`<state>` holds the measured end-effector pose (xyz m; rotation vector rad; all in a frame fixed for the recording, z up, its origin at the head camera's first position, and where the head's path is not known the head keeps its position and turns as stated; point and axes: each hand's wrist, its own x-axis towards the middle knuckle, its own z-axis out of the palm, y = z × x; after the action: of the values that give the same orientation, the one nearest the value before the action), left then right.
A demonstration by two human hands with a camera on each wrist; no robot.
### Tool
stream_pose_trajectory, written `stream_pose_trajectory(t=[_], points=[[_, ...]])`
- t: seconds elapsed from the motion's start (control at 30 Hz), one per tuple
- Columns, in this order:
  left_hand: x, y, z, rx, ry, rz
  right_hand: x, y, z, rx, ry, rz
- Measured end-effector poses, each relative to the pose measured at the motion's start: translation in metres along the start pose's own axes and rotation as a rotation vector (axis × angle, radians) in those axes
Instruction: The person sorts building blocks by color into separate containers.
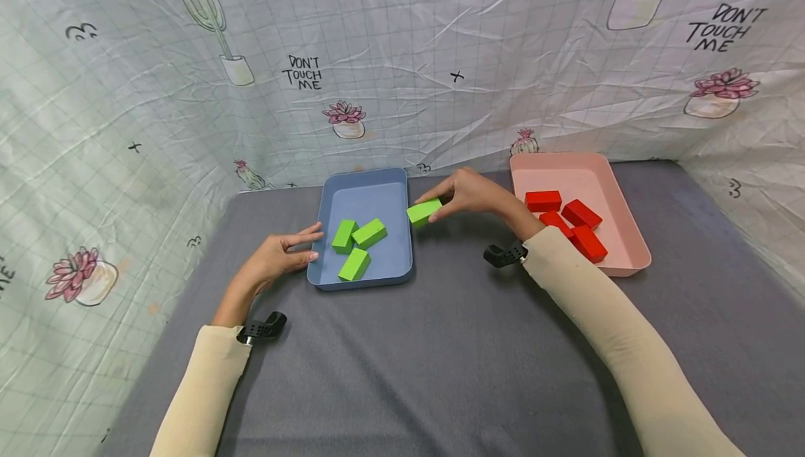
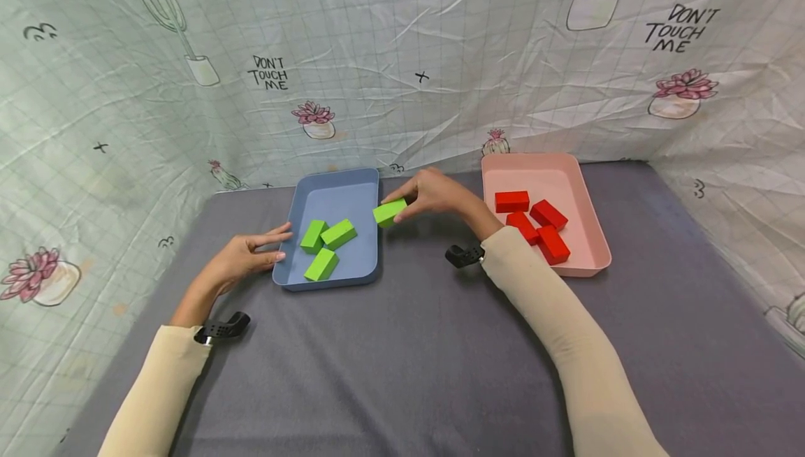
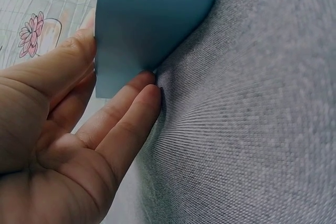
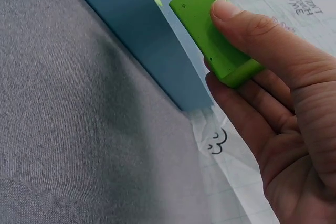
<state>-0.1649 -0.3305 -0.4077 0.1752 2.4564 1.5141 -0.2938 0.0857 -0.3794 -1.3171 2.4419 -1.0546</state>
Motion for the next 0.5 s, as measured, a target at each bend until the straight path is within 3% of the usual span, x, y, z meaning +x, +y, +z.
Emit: stream_pose_trajectory(t=[0.5], points=[[0.0,0.002,0.0,0.083,0.025,0.059,0.003,-0.015,0.004,0.023,-0.044,-0.02]])
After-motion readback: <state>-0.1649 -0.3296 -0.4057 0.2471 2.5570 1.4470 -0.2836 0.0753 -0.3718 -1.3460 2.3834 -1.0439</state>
